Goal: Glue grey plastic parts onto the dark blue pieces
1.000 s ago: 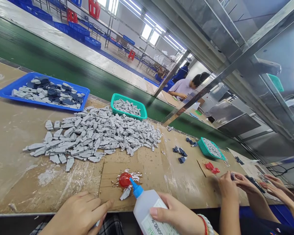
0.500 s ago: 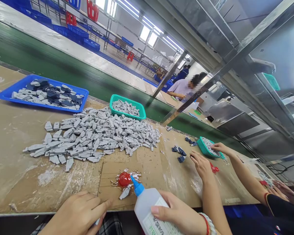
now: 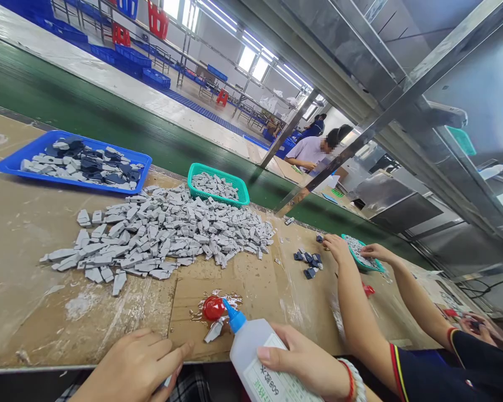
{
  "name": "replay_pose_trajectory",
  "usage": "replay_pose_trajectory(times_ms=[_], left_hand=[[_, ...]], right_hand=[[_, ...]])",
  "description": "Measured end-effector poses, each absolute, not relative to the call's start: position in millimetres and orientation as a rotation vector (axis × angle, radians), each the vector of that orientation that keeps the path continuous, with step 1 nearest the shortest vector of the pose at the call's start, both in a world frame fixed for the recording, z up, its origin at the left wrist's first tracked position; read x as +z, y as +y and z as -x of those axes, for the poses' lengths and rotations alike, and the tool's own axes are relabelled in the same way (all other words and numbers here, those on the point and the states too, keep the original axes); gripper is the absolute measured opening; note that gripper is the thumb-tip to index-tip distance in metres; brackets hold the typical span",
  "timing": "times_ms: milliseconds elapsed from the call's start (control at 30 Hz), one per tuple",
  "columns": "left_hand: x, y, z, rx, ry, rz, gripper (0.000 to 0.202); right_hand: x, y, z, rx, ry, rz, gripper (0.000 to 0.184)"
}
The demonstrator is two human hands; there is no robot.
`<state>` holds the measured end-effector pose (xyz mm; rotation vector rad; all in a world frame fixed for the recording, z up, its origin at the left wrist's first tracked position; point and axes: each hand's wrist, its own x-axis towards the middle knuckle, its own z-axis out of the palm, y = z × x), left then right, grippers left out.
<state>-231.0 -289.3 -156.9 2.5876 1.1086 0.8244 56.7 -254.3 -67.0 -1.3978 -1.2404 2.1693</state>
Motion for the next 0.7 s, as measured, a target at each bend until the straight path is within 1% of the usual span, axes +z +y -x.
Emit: replay_pose_trajectory(times_ms=[267,433,700], left_hand=[[-156.6,-289.1,231.3,0.799,1.119,-2.58,0.038],[-159.3,-289.3,230.6,0.851,1.133,-2.554,0.037],[-150.2,-288.3,230.8,0.855,1.129,-2.578,0.033]], right_hand=[[-64.1,-253.2,-55.1,2.158,-1.263,1.387,0.053],[-67.2,-254.0,-56.0,2.162,-1.268,1.384,0.053],[-68.8,-256.9,-52.0,2.171,-1.238,1.402,0.055]])
